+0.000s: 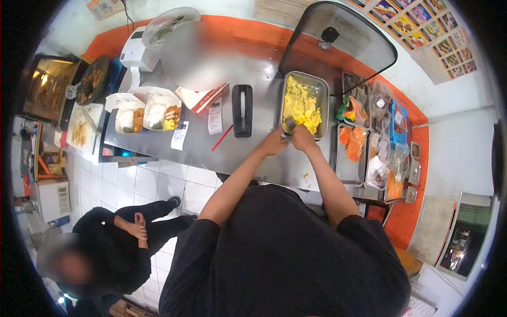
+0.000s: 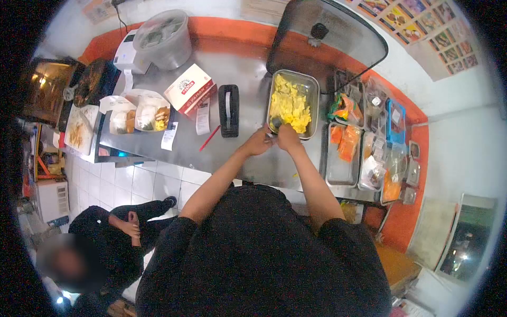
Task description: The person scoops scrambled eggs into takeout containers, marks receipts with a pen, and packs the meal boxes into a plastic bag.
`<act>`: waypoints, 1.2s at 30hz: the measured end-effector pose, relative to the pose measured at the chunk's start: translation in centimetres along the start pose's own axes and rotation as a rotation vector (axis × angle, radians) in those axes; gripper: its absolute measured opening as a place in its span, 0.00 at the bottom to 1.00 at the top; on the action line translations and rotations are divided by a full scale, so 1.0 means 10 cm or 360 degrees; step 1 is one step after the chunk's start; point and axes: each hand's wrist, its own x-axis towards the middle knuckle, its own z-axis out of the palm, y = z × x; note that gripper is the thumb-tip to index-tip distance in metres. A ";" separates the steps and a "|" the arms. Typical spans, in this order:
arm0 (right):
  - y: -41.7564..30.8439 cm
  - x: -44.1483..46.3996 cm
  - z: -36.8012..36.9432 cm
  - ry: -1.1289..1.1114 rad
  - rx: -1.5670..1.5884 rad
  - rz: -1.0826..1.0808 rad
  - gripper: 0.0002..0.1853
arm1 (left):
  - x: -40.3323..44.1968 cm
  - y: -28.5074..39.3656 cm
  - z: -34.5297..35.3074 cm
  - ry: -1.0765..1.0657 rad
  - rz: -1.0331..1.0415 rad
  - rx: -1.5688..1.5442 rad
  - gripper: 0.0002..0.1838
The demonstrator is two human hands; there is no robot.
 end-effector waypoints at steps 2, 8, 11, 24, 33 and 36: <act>0.17 0.08 -0.01 -0.0243 0.0062 -0.0074 0.08 | 0.00 0.11 0.01 -0.0032 -0.0130 -0.0135 0.32; 0.27 0.31 -0.41 -0.0790 0.0459 -0.0242 0.11 | 0.20 -0.48 0.07 -0.0123 -0.0216 -0.0206 0.28; 0.39 0.42 -0.46 -0.0852 0.0464 -0.0400 0.11 | 0.09 -0.16 0.04 -0.0067 -0.0255 -0.0204 0.28; -0.06 0.03 -0.64 -0.0326 -0.0017 0.0089 0.12 | 0.01 0.23 0.04 0.0086 -0.0446 -0.0297 0.30; 0.32 0.41 -0.33 -0.0582 0.0295 -0.0354 0.12 | 0.06 0.03 0.13 0.0156 -0.0244 -0.0263 0.38; 0.53 0.51 -0.54 -0.0735 0.0773 -0.0131 0.13 | 0.07 -0.05 0.18 0.0207 -0.0251 -0.0613 0.37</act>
